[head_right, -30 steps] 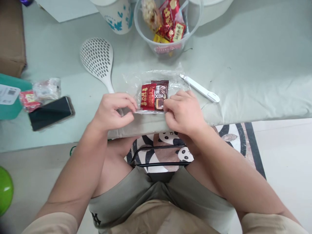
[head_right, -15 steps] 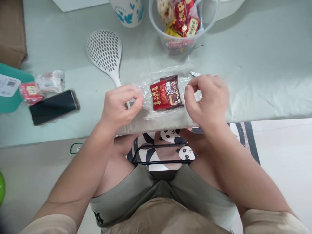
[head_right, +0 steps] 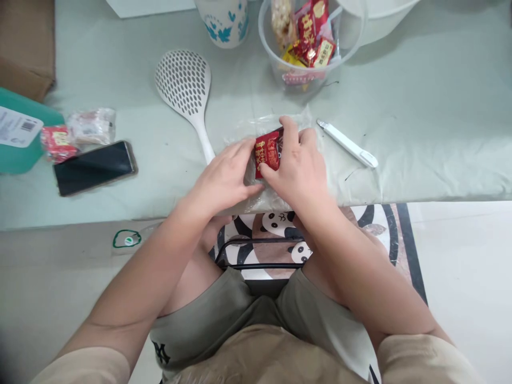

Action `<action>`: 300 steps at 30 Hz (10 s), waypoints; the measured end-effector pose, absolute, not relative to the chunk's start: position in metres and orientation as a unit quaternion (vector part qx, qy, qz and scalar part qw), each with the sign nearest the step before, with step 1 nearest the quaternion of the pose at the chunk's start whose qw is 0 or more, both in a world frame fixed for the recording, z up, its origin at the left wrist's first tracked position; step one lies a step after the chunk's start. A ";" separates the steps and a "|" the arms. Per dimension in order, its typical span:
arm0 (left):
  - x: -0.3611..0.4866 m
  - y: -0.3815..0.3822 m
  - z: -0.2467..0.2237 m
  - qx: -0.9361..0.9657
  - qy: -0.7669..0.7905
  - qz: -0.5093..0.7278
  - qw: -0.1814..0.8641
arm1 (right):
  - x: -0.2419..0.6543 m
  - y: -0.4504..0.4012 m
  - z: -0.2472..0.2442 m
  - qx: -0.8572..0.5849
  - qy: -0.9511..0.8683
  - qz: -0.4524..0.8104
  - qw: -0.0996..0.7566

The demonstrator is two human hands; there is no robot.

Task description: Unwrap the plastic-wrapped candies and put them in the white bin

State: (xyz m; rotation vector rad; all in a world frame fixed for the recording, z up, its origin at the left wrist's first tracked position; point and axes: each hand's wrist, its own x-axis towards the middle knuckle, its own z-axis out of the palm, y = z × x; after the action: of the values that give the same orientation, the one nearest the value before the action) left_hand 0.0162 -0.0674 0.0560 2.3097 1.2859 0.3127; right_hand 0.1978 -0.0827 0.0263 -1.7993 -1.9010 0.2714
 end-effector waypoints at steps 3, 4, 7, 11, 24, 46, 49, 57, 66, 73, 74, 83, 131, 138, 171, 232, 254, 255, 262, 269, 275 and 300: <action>0.016 -0.068 0.056 0.841 0.467 0.121 0.244 | 0.197 -0.080 0.030 -0.652 -0.706 0.110 0.253; 0.016 -0.068 0.056 0.840 0.468 0.120 0.246 | 0.199 -0.079 0.029 -0.649 -0.705 0.123 0.257; 0.016 -0.068 0.057 0.837 0.475 0.114 0.247 | 0.212 -0.074 0.026 -0.642 -0.687 0.189 0.283; 0.017 -0.067 0.058 0.833 0.477 0.116 0.254 | 0.225 -0.072 0.026 -0.621 -0.666 0.248 0.330; 0.016 -0.062 0.058 0.840 0.468 0.112 0.250 | 0.207 -0.069 0.037 -0.655 -0.663 0.184 0.312; 0.015 -0.062 0.060 0.841 0.475 0.080 0.248 | 0.259 -0.060 0.013 -0.588 -0.471 0.217 0.621; 0.015 -0.063 0.063 0.845 0.475 0.057 0.240 | 0.264 -0.053 0.017 -0.599 -0.379 0.211 0.673; 0.015 -0.064 0.065 0.835 0.494 0.026 0.240 | 0.251 -0.046 0.053 -0.505 -0.329 0.288 0.744; 0.014 -0.063 0.066 0.839 0.488 0.029 0.240 | 0.241 0.069 0.121 -0.643 -0.395 0.265 0.600; 0.013 -0.063 0.070 0.836 0.491 0.026 0.245 | 0.239 0.034 0.106 -0.669 -0.456 0.187 0.557; 0.014 -0.063 0.071 0.835 0.492 0.026 0.243 | 0.237 0.016 0.094 -0.651 -0.462 0.205 0.566; 0.026 -0.052 0.078 0.735 0.605 0.176 0.250 | 0.216 -0.080 0.039 -0.637 -0.587 0.137 0.480; -0.021 -0.030 0.079 0.396 0.507 0.256 0.721 | 0.216 -0.079 0.038 -0.540 -0.443 0.435 0.568; -0.023 -0.028 0.082 0.452 0.510 0.181 0.710 | 0.218 -0.079 0.039 -0.580 -0.472 0.370 0.551; -0.028 -0.018 0.071 0.393 0.533 0.421 0.620 | 0.214 -0.073 0.028 -0.561 -0.422 0.365 0.611; -0.033 -0.018 0.059 0.538 0.532 0.481 0.442 | 0.233 -0.070 0.034 -0.553 -0.442 0.381 0.595; -0.009 -0.029 0.074 0.423 0.527 0.453 0.582 | 0.223 -0.068 0.034 -0.490 -0.319 0.580 0.567; -0.009 -0.028 0.075 0.411 0.536 0.457 0.579 | 0.224 -0.069 0.034 -0.484 -0.322 0.602 0.547; -0.018 -0.020 0.071 0.403 0.575 0.484 0.522 | 0.228 -0.070 0.037 -0.491 -0.370 0.567 0.549; -0.018 -0.025 0.070 0.380 0.476 0.420 0.673 | 0.221 -0.068 0.046 -0.495 -0.290 0.577 0.582; -0.014 -0.024 0.066 0.390 0.533 0.433 0.614 | 0.223 -0.069 0.041 -0.474 -0.300 0.580 0.591; -0.025 -0.020 0.076 0.443 0.539 0.345 0.628 | 0.226 -0.072 0.042 -0.498 -0.352 0.575 0.545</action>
State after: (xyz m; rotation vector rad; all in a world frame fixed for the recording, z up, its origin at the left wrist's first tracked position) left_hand -0.0254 -0.0204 0.0762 1.0159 1.2341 0.7900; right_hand 0.2263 -0.0715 0.0420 -1.1808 -0.8360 1.3647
